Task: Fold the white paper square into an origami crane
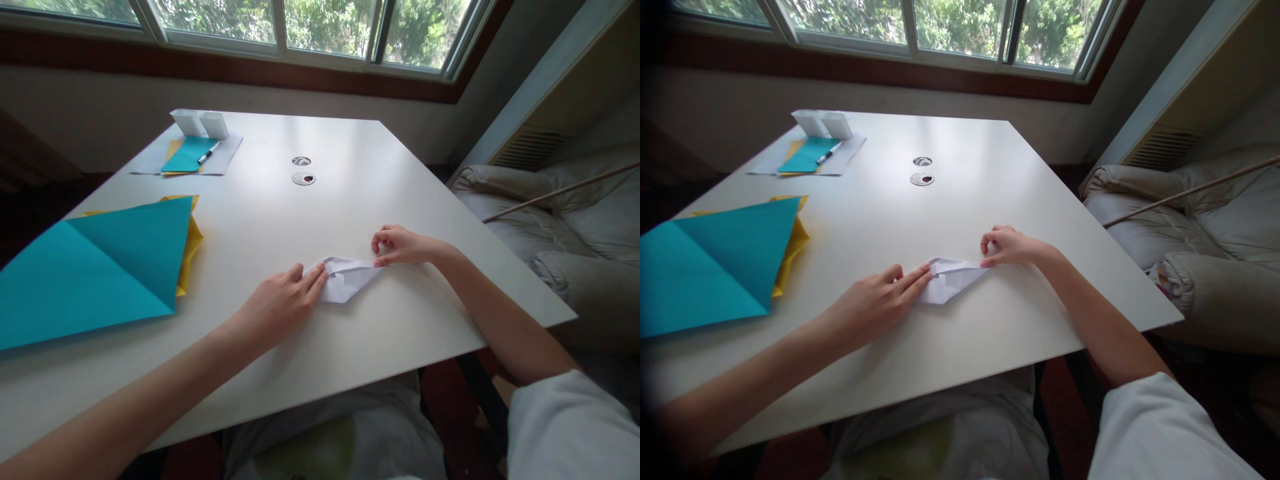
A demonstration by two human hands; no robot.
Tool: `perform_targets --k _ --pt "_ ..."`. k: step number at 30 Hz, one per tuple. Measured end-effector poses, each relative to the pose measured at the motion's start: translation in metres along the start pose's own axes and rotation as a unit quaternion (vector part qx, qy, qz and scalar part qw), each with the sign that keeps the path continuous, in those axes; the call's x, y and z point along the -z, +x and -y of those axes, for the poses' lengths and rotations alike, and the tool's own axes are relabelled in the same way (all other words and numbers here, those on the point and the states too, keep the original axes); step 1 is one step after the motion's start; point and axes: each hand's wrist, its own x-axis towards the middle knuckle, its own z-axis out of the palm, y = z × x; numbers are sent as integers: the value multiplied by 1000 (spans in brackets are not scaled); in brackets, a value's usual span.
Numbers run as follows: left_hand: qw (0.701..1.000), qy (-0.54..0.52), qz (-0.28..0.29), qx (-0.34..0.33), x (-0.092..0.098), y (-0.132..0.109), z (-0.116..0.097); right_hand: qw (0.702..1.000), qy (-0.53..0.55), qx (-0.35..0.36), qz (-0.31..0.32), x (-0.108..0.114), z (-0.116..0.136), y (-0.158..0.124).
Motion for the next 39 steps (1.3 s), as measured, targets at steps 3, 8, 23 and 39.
perform_targets --k 3,8,23,39 --pt "1000 -7 -5 -2 -2 -1 1 999 22 24 12 5 2 -3" --pt "1000 -12 -7 1 -2 -3 1 988 48 129 -70 4 35 -13" --pt "848 -493 11 194 -17 -32 78 973 -83 209 -54 -28 70 -17" --pt "975 -201 -4 98 -3 -23 5 972 -149 156 -93 -22 69 -14"
